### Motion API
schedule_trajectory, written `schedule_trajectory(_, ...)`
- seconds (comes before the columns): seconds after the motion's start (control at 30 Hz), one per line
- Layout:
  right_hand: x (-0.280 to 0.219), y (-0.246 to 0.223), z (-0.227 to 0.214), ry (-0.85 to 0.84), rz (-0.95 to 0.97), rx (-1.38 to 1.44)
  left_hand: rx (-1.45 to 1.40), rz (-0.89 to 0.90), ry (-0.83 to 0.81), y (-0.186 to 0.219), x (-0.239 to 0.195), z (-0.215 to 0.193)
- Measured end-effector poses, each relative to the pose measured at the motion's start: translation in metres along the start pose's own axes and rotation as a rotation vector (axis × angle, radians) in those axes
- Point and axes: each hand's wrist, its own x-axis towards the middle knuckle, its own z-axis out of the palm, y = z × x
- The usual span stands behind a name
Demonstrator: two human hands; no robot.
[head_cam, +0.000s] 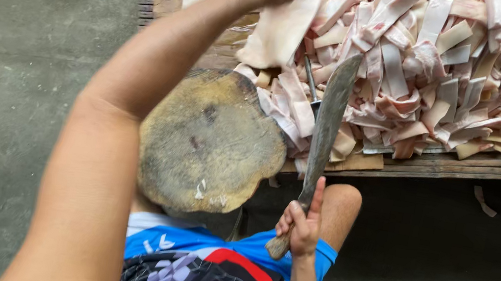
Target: The person sits on the ground and uses a large knife to slice a piece of pork belly on a wooden chopping block. They repeatedly cut the meat into strips and then transfer the cut pieces onto a nearby table.
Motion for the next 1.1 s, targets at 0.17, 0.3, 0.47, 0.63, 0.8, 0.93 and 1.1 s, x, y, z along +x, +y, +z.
schedule_trajectory(0.17,0.012,0.027,-0.017,-0.005,-0.019,-0.022,-0.069,-0.22,-0.033,-0.035,0.018,0.089)
schedule_trajectory(0.3,0.027,0.033,-0.021,0.013,0.002,0.05,-0.11,-0.584,0.004,-0.048,0.036,0.131)
schedule_trajectory(0.47,0.048,0.023,-0.022,-0.004,0.026,0.039,-0.088,-0.561,0.212,-0.07,0.022,0.153)
schedule_trajectory(0.63,0.059,0.024,-0.015,-0.05,0.02,0.097,-0.438,-0.596,0.207,-0.106,-0.01,0.07)
schedule_trajectory(0.8,0.055,0.024,-0.017,-0.056,0.001,0.174,-0.926,-0.395,0.011,-0.015,-0.052,-0.002)
schedule_trajectory(0.93,0.048,0.021,-0.02,-0.089,-0.049,0.211,-1.082,-0.237,0.054,0.056,-0.086,-0.076)
schedule_trajectory(1.1,0.04,0.023,-0.027,-0.13,-0.082,0.239,-1.187,-0.424,-0.04,0.112,-0.121,-0.139)
